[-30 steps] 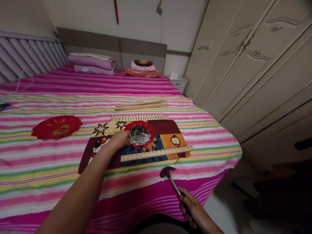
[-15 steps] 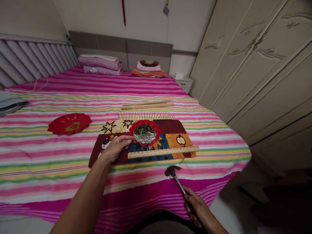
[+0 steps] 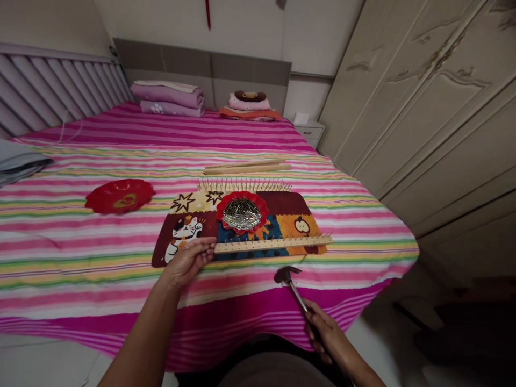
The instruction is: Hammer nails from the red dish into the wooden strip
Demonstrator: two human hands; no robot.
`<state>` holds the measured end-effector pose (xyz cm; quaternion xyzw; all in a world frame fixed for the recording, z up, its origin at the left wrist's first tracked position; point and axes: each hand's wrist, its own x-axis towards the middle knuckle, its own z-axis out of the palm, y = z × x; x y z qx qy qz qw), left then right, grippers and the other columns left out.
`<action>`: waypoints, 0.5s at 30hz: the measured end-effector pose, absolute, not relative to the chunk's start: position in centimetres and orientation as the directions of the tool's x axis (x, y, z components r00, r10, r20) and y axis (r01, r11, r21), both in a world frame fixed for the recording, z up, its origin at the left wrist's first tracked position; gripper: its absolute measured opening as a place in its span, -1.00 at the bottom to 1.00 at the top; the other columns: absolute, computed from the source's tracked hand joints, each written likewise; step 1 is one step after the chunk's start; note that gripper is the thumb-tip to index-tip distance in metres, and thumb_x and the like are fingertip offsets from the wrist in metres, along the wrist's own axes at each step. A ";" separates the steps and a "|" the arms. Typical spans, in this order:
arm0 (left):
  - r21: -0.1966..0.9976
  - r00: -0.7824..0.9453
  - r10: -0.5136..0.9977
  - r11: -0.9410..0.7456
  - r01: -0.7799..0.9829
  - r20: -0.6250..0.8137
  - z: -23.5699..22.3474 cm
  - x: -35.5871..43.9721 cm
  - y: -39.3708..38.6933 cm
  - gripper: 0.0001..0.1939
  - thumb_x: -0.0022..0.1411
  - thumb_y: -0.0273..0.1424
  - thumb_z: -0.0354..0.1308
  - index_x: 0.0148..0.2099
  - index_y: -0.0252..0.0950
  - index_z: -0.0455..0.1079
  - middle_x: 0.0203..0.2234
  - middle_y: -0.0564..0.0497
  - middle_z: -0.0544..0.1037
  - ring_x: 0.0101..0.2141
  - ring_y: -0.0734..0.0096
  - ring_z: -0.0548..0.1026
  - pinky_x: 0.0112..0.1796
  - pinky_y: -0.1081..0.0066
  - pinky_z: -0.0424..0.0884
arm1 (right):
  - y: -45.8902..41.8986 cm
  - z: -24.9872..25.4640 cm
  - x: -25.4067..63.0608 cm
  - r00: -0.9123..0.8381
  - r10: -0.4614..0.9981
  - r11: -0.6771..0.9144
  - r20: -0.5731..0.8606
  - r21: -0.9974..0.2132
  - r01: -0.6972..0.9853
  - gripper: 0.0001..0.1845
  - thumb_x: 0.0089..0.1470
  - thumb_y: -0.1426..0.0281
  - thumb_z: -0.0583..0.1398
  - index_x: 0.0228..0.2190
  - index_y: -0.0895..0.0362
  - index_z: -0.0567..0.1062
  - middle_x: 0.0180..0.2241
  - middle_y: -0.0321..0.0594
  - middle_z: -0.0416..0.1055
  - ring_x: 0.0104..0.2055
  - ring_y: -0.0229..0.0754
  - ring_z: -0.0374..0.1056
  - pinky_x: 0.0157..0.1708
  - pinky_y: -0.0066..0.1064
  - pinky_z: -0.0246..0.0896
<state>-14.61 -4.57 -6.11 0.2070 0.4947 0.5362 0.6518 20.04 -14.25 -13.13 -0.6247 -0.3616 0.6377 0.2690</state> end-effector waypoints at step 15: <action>0.901 -0.275 0.877 0.310 -0.305 -0.395 -6.5 -13.7 -4.2 -0.63 -0.41 -0.45 0.38 -0.40 -0.38 0.49 -0.57 0.02 0.54 -0.55 0.54 0.44 -0.47 0.52 0.39 | -14.4 -12.5 19.9 -0.075 0.792 -0.603 -0.606 -0.795 0.063 -0.41 -0.01 0.20 0.07 0.07 0.11 0.18 -0.68 -0.49 0.17 -0.82 -0.45 -0.05 -0.89 -0.68 -0.27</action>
